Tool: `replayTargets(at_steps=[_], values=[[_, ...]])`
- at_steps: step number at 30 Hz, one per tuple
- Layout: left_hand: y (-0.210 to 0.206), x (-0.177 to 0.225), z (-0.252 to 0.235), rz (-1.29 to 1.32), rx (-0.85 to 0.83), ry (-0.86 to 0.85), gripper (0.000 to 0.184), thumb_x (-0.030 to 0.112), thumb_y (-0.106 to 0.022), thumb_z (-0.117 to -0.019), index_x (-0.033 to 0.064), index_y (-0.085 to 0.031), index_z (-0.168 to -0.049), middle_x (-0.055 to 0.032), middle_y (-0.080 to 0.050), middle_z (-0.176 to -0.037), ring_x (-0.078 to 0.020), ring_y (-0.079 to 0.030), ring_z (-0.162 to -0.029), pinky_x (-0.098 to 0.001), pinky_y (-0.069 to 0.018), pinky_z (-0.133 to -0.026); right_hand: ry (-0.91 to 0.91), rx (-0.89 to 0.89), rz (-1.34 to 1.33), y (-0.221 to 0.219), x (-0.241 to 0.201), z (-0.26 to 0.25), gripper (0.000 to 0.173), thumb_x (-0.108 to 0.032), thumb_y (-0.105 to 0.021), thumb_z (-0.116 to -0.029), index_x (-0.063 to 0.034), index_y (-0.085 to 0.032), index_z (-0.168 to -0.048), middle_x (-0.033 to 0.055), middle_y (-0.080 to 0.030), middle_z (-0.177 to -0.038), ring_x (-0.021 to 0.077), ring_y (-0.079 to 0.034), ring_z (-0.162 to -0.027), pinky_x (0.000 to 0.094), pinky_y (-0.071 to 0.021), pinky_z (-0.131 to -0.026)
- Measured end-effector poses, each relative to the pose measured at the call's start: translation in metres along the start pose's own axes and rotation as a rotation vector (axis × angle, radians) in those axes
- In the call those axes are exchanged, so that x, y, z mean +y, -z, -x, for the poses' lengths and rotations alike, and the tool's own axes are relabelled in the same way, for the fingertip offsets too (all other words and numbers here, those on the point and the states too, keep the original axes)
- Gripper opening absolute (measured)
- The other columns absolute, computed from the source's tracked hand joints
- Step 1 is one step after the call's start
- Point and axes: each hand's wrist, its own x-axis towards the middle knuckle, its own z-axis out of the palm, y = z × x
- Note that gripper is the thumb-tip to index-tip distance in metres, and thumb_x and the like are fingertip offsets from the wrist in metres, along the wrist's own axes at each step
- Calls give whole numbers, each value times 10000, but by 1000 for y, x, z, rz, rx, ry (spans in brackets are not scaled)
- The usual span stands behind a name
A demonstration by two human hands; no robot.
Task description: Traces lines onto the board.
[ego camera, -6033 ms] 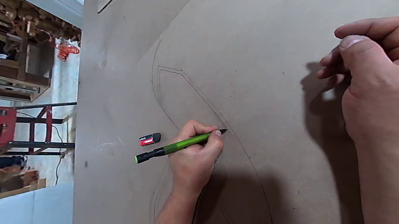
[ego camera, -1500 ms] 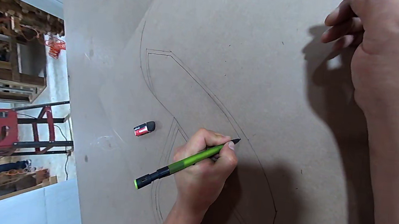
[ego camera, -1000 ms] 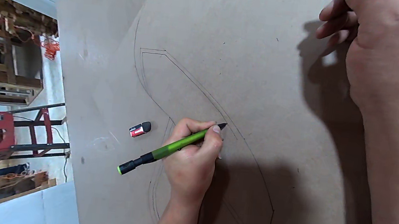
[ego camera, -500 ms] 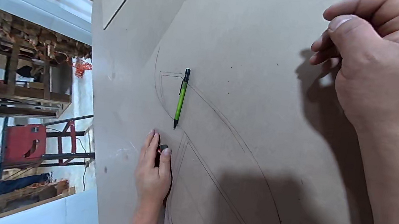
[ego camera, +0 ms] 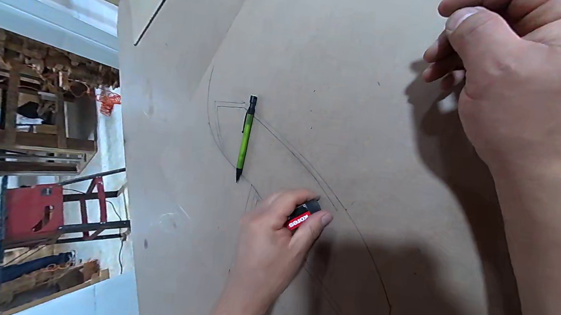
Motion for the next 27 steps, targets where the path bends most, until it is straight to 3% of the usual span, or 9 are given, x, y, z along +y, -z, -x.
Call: replayTargets(at_steps=[4,5,9,11,13,15,19,24,27], values=[[1,10,-3,65,-139,47,428,335,-652,-969,234,-633,-1385,111,-668,-980,-29,-620,-729,-208,-541,-577,6,16,-1,1,1,-1,200,-195,-539,-1030,-157,-733,-1005,-91,-717,-811,18,-695,-712,215,-604,-631],[0,11,-3,101,-116,73,438,315,-681,-946,231,-607,-1369,106,-679,-933,-40,-630,-692,-212,-549,-551,5,12,-1,1,1,-1,199,-196,-541,-1032,-158,-734,-1006,-90,-717,-812,18,-697,-716,214,-608,-636],[-9,10,-8,218,90,53,235,290,-829,-866,181,-718,-1043,59,-685,-741,-76,-627,-578,-216,-535,-488,1,19,-9,0,0,-2,191,-199,-549,-1029,-158,-734,-1003,-91,-719,-812,18,-699,-721,210,-605,-633],[-8,11,-9,297,51,91,240,253,-823,-875,155,-743,-1078,10,-716,-810,-120,-669,-656,-246,-579,-558,6,18,2,1,1,-2,193,-202,-548,-1028,-164,-735,-1004,-92,-721,-817,19,-702,-728,209,-604,-630],[-2,10,-5,376,-45,162,318,200,-752,-923,151,-717,-1235,-46,-747,-1001,-181,-723,-804,-296,-630,-666,10,20,20,1,2,-3,201,-208,-545,-1028,-171,-740,-997,-94,-722,-814,18,-700,-730,211,-600,-634],[2,7,-1,441,-91,201,371,164,-690,-939,149,-681,-1309,-91,-735,-1071,-207,-712,-802,-302,-613,-647,10,25,26,1,3,-3,204,-208,-547,-1027,-176,-745,-990,-94,-721,-806,19,-700,-732,211,-597,-632],[2,5,1,451,-75,205,365,163,-689,-945,146,-685,-1309,-97,-727,-989,-186,-652,-667,-277,-555,-553,11,24,13,0,2,-2,198,-203,-547,-1025,-171,-740,-992,-96,-719,-801,15,-696,-718,204,-593,-620],[-8,8,4,357,-11,120,325,233,-693,-977,134,-699,-1286,-36,-756,-1019,-171,-732,-820,-300,-640,-691,15,29,48,1,1,-2,205,-215,-549,-1030,-179,-744,-977,-103,-718,-798,10,-697,-728,203,-593,-635],[-22,9,6,307,156,42,242,166,-692,-964,91,-714,-1193,-1,-729,-884,-104,-663,-653,-238,-573,-542,10,41,66,0,2,-1,215,-236,-555,-1027,-191,-752,-954,-110,-725,-798,6,-703,-739,209,-600,-656]])
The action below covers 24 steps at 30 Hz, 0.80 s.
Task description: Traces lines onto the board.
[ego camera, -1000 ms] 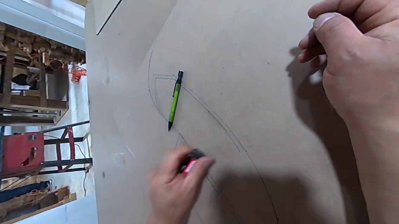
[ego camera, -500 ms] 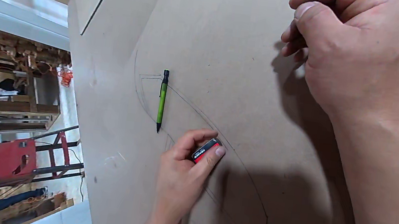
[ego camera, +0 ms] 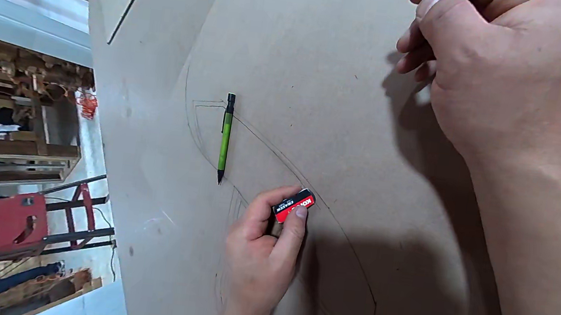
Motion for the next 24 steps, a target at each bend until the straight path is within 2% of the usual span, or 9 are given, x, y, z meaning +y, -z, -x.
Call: replayTargets(at_steps=[3,5,7,11,14,16,19,22,24], values=[[-6,-2,0,-222,59,-100,237,205,-639,-989,89,-681,-1191,71,-693,-822,1,-607,-590,-172,-529,-497,9,12,-11,-1,1,0,205,-229,-573,-1020,-182,-752,-932,-101,-727,-791,20,-709,-730,222,-612,-663],[-6,3,3,-360,10,-168,257,251,-600,-1007,84,-678,-1185,92,-653,-759,43,-548,-557,-145,-475,-473,13,9,-17,-1,1,0,203,-223,-572,-1021,-175,-749,-934,-95,-725,-785,23,-709,-723,222,-614,-659],[-3,7,1,-413,-44,-226,254,251,-585,-1010,73,-689,-1159,84,-630,-729,50,-515,-546,-135,-442,-468,10,5,-10,0,2,-1,207,-228,-566,-1023,-174,-751,-950,-96,-726,-787,21,-707,-720,219,-608,-651],[-2,10,-8,-440,-23,-190,231,236,-590,-1008,89,-691,-1153,95,-635,-728,53,-526,-533,-139,-453,-450,11,3,-5,-1,1,0,206,-227,-567,-1021,-178,-749,-939,-99,-726,-785,19,-709,-719,222,-613,-652],[-2,14,0,-450,-80,-218,238,246,-577,-1011,82,-690,-1142,89,-626,-716,48,-518,-539,-140,-443,-460,1,-6,8,1,-1,0,213,-234,-544,-1027,-195,-748,-981,-110,-719,-803,2,-695,-731,201,-589,-638],[0,11,-6,-483,-59,-231,230,229,-579,-1005,78,-708,-1122,78,-641,-718,51,-527,-539,-137,-445,-462,2,-11,5,2,0,0,212,-233,-546,-1026,-192,-749,-976,-107,-720,-805,6,-699,-738,206,-595,-649],[-2,13,-6,-525,-9,-161,230,242,-579,-1006,93,-685,-1147,89,-625,-706,39,-520,-515,-159,-446,-440,12,2,-11,-2,0,1,204,-224,-567,-1021,-173,-742,-929,-97,-720,-777,20,-706,-709,218,-613,-644],[-8,18,7,-456,-90,-244,240,217,-578,-1004,48,-681,-1140,58,-631,-715,21,-536,-546,-160,-464,-468,15,-13,-6,1,0,0,207,-223,-543,-1024,-179,-744,-997,-105,-719,-808,6,-691,-721,204,-588,-631],[-5,15,1,-491,-68,-252,225,221,-582,-1001,67,-706,-1108,61,-645,-708,29,-540,-536,-157,-456,-461,5,-26,-4,2,0,-1,212,-230,-541,-1028,-181,-746,-1004,-107,-721,-811,3,-694,-728,206,-593,-642]])
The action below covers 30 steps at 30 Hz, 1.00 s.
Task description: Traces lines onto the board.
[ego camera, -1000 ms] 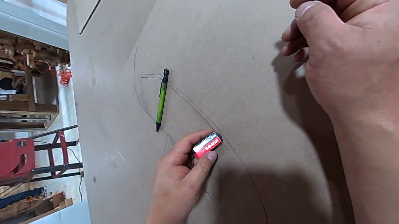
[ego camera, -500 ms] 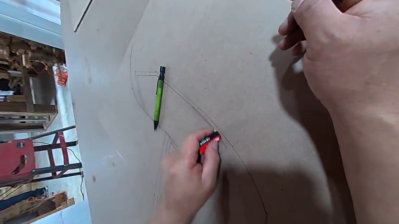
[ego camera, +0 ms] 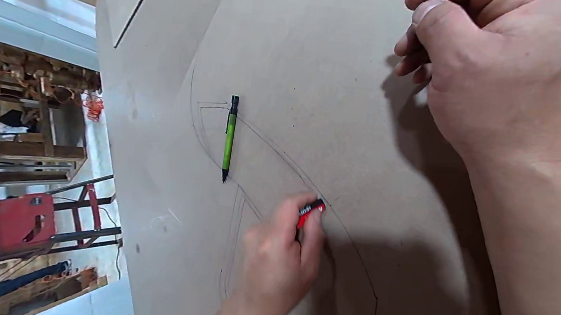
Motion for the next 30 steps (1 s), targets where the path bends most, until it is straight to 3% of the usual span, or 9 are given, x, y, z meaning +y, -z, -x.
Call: replayTargets(at_steps=[3,6,12,16,20,26,30], values=[[-1,-4,-6,-22,43,102,222,236,-587,-1002,98,-697,-1137,93,-629,-706,44,-519,-514,-152,-444,-438,1,14,-8,-4,0,1,213,-235,-552,-1032,-179,-746,-964,-102,-722,-798,13,-706,-734,218,-612,-662],[-5,2,6,39,23,38,251,232,-576,-1013,51,-685,-1150,62,-635,-725,31,-536,-547,-153,-464,-471,8,14,-11,-2,0,0,211,-214,-537,-1025,-174,-743,-1006,-103,-721,-809,7,-694,-723,206,-591,-629],[-4,-2,-3,18,32,59,228,207,-574,-1001,76,-689,-1149,80,-631,-715,34,-528,-528,-157,-455,-451,2,-1,-20,-3,0,0,205,-222,-550,-1033,-173,-743,-985,-102,-720,-806,11,-702,-734,209,-607,-651],[-1,-5,1,50,-26,-33,227,219,-571,-1015,64,-697,-1122,57,-647,-729,25,-552,-560,-157,-472,-481,0,-4,-8,0,0,1,201,-208,-538,-1025,-171,-736,-1023,-102,-719,-819,7,-694,-720,205,-596,-625],[3,-16,-13,-27,9,90,226,246,-567,-1017,118,-696,-1150,91,-645,-728,31,-541,-532,-171,-463,-451,-7,-1,-11,-3,-1,1,209,-222,-544,-1032,-175,-742,-987,-106,-716,-802,9,-697,-724,210,-604,-647],[0,-15,-10,-21,39,66,226,234,-570,-1008,98,-715,-1116,81,-653,-722,43,-542,-537,-154,-457,-462,-2,-11,-29,0,0,1,197,-206,-540,-1029,-164,-732,-1019,-96,-715,-815,15,-697,-723,213,-606,-634],[-1,-10,-7,-1,49,109,241,259,-573,-1018,115,-688,-1171,97,-635,-716,37,-528,-522,-166,-454,-443,-5,-8,-32,-3,-2,3,206,-207,-535,-1028,-159,-735,-1026,-89,-715,-815,20,-697,-718,216,-605,-628]])
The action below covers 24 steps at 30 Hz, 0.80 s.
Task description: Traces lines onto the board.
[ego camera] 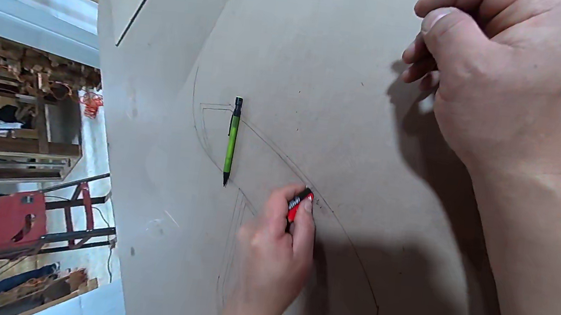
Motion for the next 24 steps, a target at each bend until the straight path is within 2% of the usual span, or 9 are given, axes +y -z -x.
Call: replayTargets(at_steps=[10,14,16,17,19,21,22,23,24], values=[[0,-6,-7,38,-2,32,214,247,-582,-1003,124,-705,-1127,105,-645,-718,53,-535,-527,-148,-455,-452,6,-5,12,2,-1,0,200,-190,-535,-1018,-159,-731,-1043,-94,-718,-811,13,-698,-711,205,-604,-620],[-2,-1,-4,79,-11,67,211,247,-590,-1011,137,-692,-1159,105,-648,-732,34,-552,-537,-167,-467,-453,-4,-8,11,1,1,-1,207,-201,-538,-1033,-154,-738,-1014,-89,-719,-807,21,-701,-714,212,-610,-632],[3,2,13,316,-147,51,195,221,-601,-1009,153,-683,-1172,96,-675,-774,3,-593,-576,-185,-509,-476,10,-2,1,1,1,-1,203,-189,-536,-1029,-143,-734,-1029,-84,-719,-805,25,-696,-705,211,-602,-621],[8,3,22,527,-271,57,186,201,-610,-1022,142,-686,-1182,56,-704,-834,-35,-631,-631,-207,-545,-526,16,-7,0,1,1,-1,202,-186,-536,-1029,-141,-732,-1039,-84,-718,-805,25,-695,-703,208,-600,-619],[13,-2,29,951,-551,79,220,185,-622,-1039,60,-693,-1204,-63,-730,-957,-117,-677,-741,-269,-589,-629,19,-14,-9,1,2,0,197,-178,-539,-1028,-134,-730,-1043,-77,-720,-800,32,-694,-689,209,-598,-605],[15,-12,11,1118,-791,94,274,217,-624,-1041,39,-686,-1240,-105,-741,-1048,-165,-722,-886,-333,-634,-773,22,-16,-12,1,2,0,189,-173,-541,-1031,-126,-723,-1050,-69,-721,-803,44,-698,-689,219,-605,-609],[15,-20,-4,1106,-770,131,278,212,-618,-1037,55,-696,-1253,-98,-744,-1084,-167,-717,-945,-343,-619,-831,25,-20,-7,1,2,0,183,-173,-545,-1031,-124,-719,-1060,-66,-720,-807,51,-702,-694,224,-612,-617],[14,-28,-22,1065,-606,183,271,182,-599,-1029,65,-702,-1250,-90,-748,-1107,-168,-716,-985,-346,-610,-873,30,-28,-1,0,2,0,177,-170,-547,-1031,-121,-713,-1068,-62,-717,-811,58,-706,-700,231,-621,-628],[11,-36,-44,1011,-349,214,256,134,-560,-1037,41,-681,-1243,-101,-747,-1137,-199,-719,-1044,-383,-602,-939,35,-33,7,0,1,1,176,-170,-549,-1031,-120,-712,-1073,-61,-719,-813,61,-709,-702,235,-624,-629]])
